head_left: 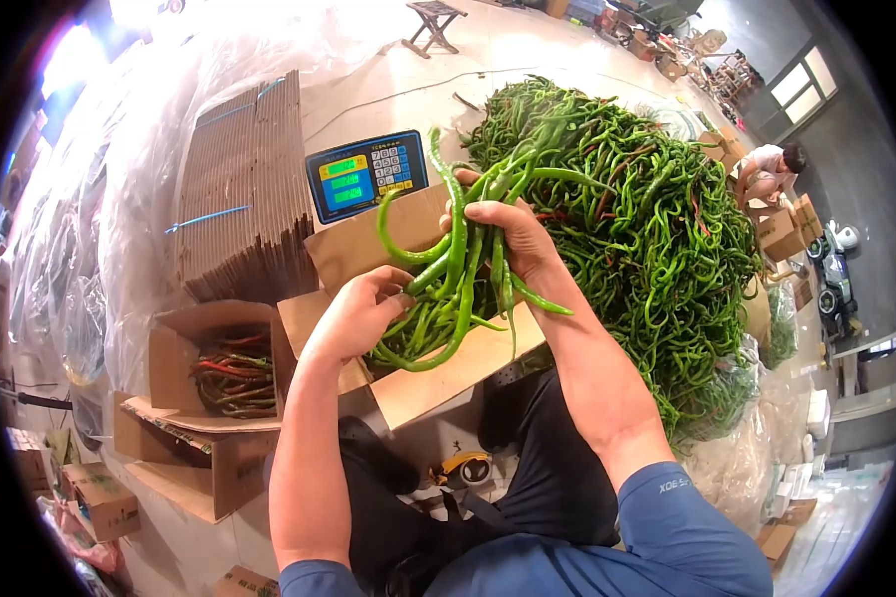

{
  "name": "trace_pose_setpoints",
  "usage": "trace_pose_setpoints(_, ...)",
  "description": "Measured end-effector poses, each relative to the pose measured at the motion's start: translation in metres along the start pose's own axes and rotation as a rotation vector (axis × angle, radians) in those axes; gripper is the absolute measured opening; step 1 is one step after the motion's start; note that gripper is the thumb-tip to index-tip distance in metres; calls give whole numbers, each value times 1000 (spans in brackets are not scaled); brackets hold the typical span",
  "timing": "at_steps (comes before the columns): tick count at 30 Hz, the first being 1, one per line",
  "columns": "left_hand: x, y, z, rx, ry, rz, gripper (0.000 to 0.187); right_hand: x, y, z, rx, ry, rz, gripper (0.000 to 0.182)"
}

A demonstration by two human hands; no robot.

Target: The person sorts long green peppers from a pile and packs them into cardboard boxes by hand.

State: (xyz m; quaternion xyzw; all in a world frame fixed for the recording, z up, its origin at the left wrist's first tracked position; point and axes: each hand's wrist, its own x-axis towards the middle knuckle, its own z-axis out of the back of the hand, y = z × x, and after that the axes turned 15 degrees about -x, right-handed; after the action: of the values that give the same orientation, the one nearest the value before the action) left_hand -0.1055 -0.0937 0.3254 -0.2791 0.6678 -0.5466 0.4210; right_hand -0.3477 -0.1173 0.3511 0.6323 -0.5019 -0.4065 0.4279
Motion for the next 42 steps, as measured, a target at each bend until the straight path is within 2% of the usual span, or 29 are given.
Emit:
trace_pose_setpoints(3, 2, 11, 3, -49, -32, -74, 27, 1, -2, 3, 48, -8, 27, 66)
trace_pose_setpoints(6, -1, 9, 6, 189, -26, -137, 26, 4, -5, 3, 33, -13, 60, 63)
trace_pose_setpoints(13, 1, 24, 13, 313, -115, -118, 22, 4, -1, 10, 68, -17, 105, 59)
trace_pose_setpoints(18, 0, 27, 19, 527, -171, -166, 23, -3, 6, 13, -2, -40, 112, 68)
trace_pose_setpoints(21, -4, 24, 22, 593, -269, -146, 25, -8, 12, 16, -54, 25, 124, 71)
trace_pose_setpoints(22, -2, 23, 25, 547, -264, -84, 27, -10, 15, 14, -65, 31, 140, 71)
trace_pose_setpoints(29, -10, 12, 29, 579, -403, -56, 28, -14, 18, 17, -37, -12, 128, 66)
trace_pose_setpoints(33, -7, 13, 28, 478, -364, 31, 27, -12, 15, 23, -58, -27, 114, 66)
trace_pose_setpoints(36, -5, 31, 31, 519, -288, -140, 27, -15, 20, 23, -57, -17, 120, 67)
trace_pose_setpoints(39, -4, 36, 29, 571, -273, -165, 28, -16, 21, 23, -67, 4, 131, 71)
trace_pose_setpoints(42, -2, 41, 31, 649, -315, -228, 28, -22, 26, 16, -139, 90, 126, 83)
